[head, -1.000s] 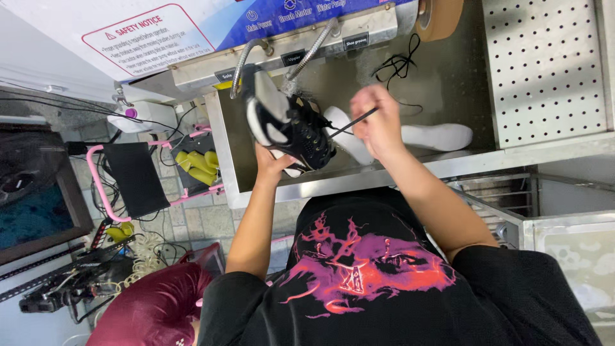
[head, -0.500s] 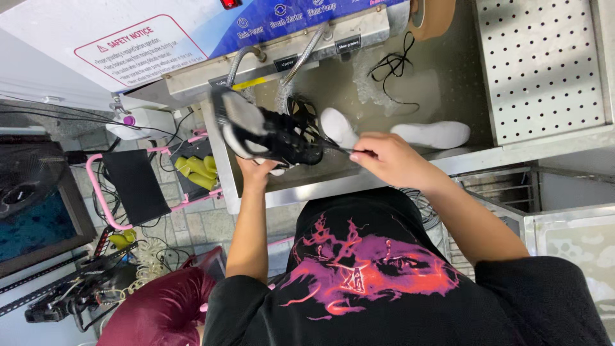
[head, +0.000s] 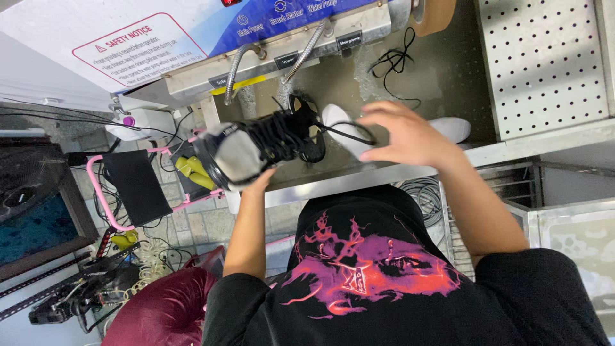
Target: The person holds a black and white sneaker over a sink and removes the shoelaces by hand. They pull the laces out of the eyelets and place them into the sink basin.
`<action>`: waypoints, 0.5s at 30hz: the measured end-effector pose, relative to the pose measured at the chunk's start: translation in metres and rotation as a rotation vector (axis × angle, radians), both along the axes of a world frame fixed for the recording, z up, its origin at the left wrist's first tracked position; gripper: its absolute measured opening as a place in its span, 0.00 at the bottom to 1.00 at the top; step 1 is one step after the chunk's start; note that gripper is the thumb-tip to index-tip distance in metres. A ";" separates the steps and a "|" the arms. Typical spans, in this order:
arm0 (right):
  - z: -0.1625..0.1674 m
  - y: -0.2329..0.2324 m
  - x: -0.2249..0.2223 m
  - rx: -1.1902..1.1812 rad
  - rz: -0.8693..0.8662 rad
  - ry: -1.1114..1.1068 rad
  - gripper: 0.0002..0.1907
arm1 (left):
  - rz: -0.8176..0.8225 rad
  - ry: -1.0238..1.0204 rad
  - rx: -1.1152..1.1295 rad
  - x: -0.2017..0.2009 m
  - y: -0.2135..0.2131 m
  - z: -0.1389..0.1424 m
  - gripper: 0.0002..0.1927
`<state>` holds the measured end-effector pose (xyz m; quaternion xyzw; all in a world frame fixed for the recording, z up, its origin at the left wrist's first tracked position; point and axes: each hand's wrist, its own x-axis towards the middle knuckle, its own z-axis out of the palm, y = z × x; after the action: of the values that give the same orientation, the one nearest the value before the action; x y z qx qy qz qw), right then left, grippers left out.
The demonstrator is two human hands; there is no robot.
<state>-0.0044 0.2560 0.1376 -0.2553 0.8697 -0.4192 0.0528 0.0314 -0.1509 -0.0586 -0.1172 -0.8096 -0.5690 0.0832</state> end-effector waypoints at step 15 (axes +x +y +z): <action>-0.021 -0.090 -0.016 -0.653 0.251 -0.094 0.09 | 0.047 -0.227 0.477 0.008 0.026 0.027 0.38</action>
<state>-0.0200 0.1660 0.1163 -0.3442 0.6482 -0.6766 0.0596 0.0398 -0.1244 -0.0317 -0.0111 -0.6593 -0.7512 0.0304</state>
